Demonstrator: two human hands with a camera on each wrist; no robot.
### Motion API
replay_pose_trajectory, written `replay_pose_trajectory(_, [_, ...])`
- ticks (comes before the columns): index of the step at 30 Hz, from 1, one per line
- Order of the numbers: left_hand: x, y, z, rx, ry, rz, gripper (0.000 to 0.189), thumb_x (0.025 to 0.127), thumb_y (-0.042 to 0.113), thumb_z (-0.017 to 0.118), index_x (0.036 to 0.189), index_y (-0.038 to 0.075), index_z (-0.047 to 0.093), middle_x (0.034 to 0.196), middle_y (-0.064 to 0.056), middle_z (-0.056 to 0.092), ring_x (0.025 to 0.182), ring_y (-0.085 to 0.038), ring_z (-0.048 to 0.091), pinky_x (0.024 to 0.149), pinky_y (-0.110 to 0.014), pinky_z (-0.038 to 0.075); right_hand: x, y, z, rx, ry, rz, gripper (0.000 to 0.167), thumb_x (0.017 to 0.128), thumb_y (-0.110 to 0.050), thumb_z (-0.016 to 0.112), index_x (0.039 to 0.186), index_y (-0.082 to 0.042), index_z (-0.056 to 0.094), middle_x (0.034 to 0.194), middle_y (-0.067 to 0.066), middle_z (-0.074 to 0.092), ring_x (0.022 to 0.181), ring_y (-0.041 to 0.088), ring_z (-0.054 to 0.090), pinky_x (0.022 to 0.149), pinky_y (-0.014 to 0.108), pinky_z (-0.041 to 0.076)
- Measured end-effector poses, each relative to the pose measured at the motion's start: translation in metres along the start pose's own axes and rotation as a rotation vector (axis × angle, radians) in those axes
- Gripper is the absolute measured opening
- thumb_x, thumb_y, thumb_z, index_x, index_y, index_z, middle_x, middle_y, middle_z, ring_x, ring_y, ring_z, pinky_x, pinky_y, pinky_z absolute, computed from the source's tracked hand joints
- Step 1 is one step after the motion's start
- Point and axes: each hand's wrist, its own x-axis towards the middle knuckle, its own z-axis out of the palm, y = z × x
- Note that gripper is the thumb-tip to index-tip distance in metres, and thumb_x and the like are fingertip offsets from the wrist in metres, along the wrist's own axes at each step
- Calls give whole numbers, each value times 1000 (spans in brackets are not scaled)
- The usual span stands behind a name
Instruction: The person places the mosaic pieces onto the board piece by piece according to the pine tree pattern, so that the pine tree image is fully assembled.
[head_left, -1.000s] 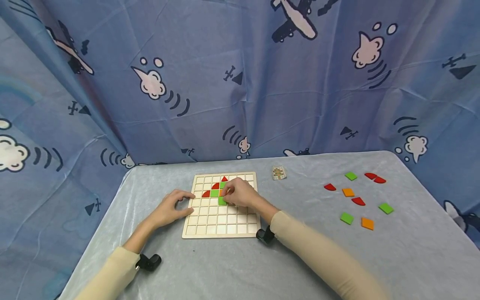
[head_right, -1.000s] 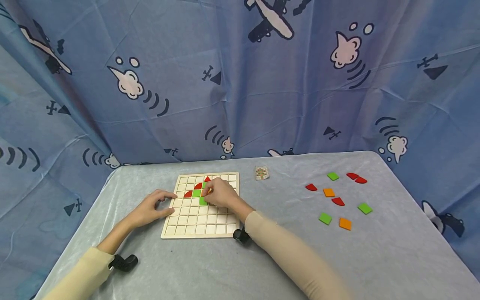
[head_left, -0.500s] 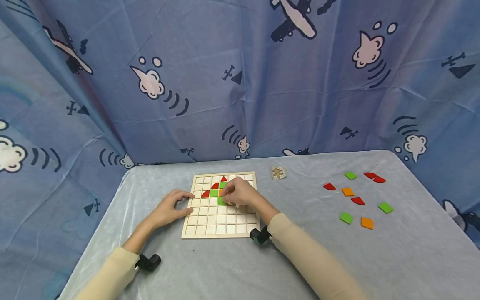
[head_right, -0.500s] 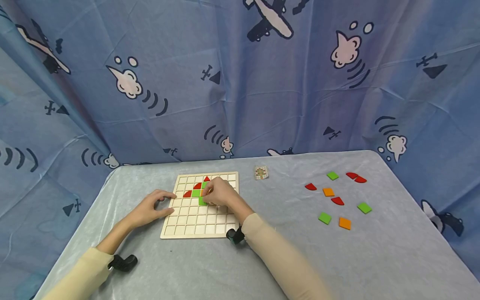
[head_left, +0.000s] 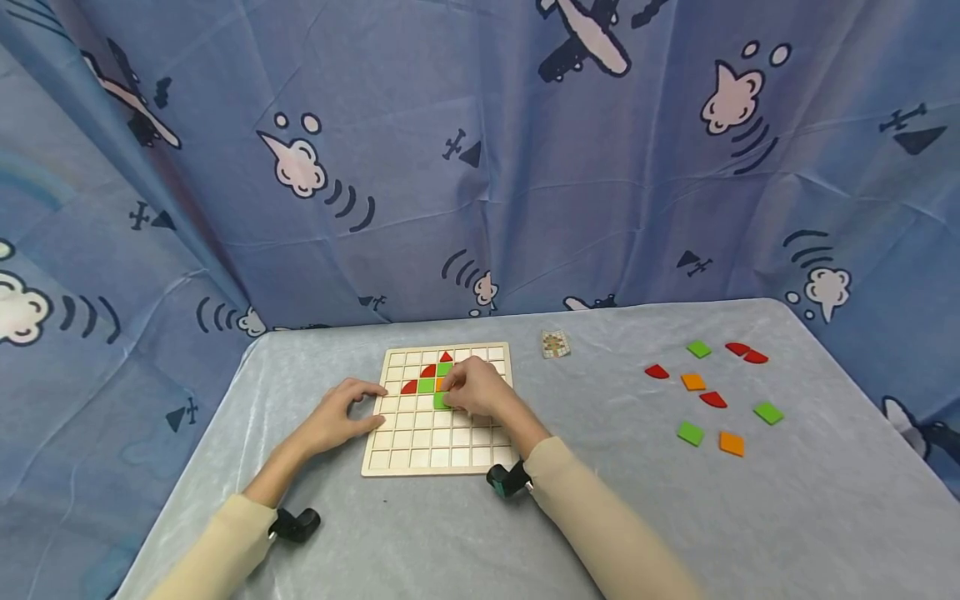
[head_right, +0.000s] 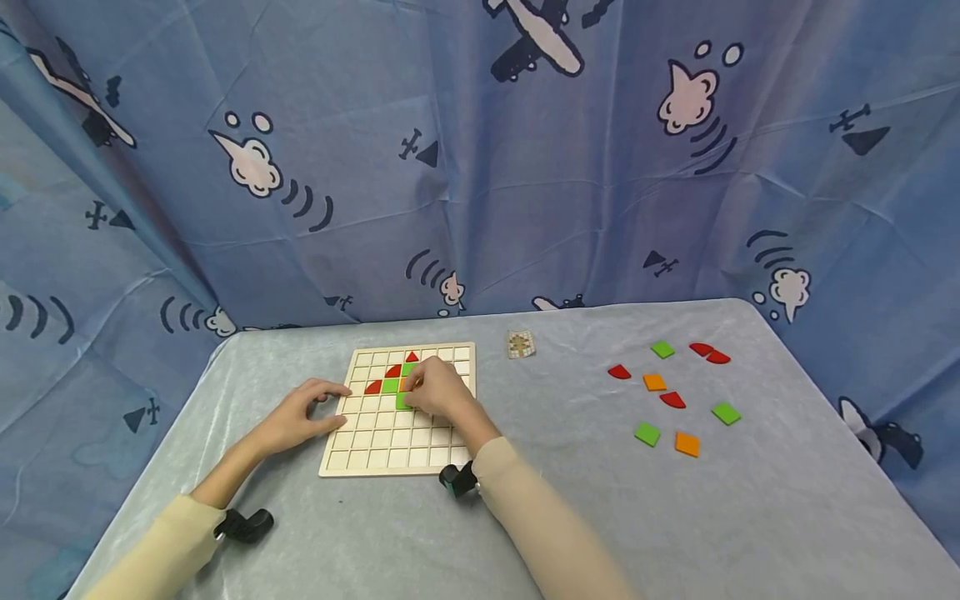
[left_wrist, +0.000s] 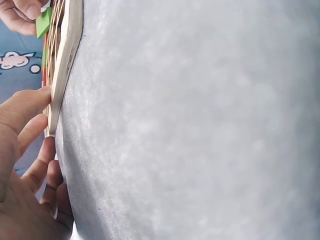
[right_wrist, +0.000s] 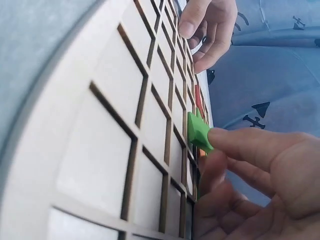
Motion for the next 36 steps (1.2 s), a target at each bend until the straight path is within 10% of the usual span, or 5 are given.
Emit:
replay_pose_trajectory(17, [0,2,-1,-4,4,14,39,89,15,81,125,9,68,125,-12,59,110,-34,53,93,-53,41,-1,1,-4,60,-19,-32,10,84,-2,81,93,-1,77,74,1,64,64,14,55,60,28,45])
replay_pose_trajectory(25, [0,1,0,-5,5,10,39,88,15,82,125,10,68,125,-12,59,110,-33,53,93,-52,40,-1,13,-28,210,-99,-134,15,90,-3,74,102,6,75,89,4,70,77,20,61,70,34,52])
replay_pose_trajectory(36, [-1,2,-2,-6,-3,-1,39,89,17,82,125,10,68,125,-12,59,110,-34,53,93,-53,40,-14,30,-63,239,-143,-62,20,94,-10,73,108,5,72,101,7,66,84,31,61,71,45,55])
